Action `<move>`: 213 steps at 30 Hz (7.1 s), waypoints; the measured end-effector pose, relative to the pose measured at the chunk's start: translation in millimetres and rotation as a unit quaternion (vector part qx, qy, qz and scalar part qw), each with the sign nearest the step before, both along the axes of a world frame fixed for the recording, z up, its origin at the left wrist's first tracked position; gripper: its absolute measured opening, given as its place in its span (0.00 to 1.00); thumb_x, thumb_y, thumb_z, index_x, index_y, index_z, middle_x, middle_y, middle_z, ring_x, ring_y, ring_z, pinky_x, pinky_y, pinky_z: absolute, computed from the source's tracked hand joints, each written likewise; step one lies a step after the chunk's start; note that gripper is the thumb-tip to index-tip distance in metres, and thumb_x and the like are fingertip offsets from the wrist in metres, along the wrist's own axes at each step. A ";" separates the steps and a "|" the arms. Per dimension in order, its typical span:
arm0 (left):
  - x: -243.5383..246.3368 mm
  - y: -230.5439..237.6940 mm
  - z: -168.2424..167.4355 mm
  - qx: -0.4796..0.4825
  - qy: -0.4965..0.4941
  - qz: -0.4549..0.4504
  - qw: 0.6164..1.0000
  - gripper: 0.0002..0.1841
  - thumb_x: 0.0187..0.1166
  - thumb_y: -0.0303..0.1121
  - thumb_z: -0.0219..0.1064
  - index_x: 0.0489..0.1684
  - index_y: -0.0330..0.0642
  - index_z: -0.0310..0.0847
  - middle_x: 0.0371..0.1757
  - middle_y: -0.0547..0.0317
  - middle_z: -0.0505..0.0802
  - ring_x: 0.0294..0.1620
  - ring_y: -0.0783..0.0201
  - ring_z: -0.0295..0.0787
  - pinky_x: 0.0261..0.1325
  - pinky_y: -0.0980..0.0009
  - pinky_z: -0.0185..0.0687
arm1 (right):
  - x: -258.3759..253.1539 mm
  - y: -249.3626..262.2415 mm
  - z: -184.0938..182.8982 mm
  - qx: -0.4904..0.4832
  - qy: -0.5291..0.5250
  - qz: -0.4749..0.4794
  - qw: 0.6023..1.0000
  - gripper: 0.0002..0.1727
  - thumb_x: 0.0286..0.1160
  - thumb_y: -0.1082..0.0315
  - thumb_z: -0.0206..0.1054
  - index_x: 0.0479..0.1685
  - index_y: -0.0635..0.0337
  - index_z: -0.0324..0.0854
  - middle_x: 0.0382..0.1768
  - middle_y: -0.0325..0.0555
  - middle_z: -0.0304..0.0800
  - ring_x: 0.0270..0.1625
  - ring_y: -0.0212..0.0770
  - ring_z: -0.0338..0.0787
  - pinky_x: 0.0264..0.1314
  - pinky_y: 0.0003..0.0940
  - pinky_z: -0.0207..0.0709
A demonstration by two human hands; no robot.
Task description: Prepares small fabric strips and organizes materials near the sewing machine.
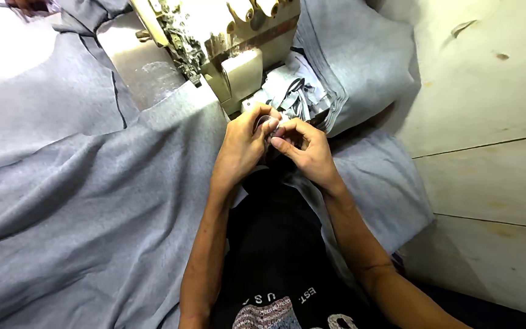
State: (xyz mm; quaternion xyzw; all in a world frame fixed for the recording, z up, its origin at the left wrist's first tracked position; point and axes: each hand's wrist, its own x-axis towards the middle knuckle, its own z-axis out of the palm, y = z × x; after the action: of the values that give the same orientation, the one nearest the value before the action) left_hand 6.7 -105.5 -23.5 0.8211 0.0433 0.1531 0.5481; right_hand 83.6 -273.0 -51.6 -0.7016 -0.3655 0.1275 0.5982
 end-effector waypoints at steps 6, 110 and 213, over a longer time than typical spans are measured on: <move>-7.3 3.5 -2.4 -0.071 -0.027 0.027 0.997 0.10 0.77 0.21 0.71 0.53 0.38 0.83 0.44 0.59 0.93 0.36 0.72 0.91 0.41 0.76 0.90 | -1.0 1.0 -4.4 0.022 0.018 -0.007 1.000 0.09 0.77 0.68 0.72 0.51 0.57 0.82 0.39 0.39 0.86 0.30 0.29 0.80 0.26 0.19 0.71; -34.3 0.4 -8.2 -0.168 -0.041 0.038 0.984 0.06 0.76 0.20 0.71 0.46 0.37 0.84 0.35 0.55 0.93 0.27 0.67 0.90 0.32 0.75 0.90 | -8.2 18.7 -9.1 0.109 0.169 -0.002 0.980 0.06 0.83 0.69 0.67 0.52 0.57 0.83 0.42 0.38 0.85 0.40 0.26 0.85 0.43 0.20 0.82; -31.1 -6.5 -31.1 -0.105 -0.038 0.002 0.994 0.08 0.76 0.27 0.73 0.48 0.43 0.82 0.39 0.60 0.89 0.34 0.69 0.88 0.34 0.76 0.86 | -11.8 8.8 1.4 0.052 0.073 -0.030 0.995 0.09 0.76 0.73 0.72 0.49 0.58 0.80 0.34 0.41 0.84 0.28 0.29 0.82 0.27 0.19 0.78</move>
State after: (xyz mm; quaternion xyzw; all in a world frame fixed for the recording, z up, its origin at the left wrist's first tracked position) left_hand -24.4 -112.0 -54.6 0.7527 0.0401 0.1796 0.6321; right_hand 71.8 -264.2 -50.2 -0.6691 -0.3053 0.1413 0.6627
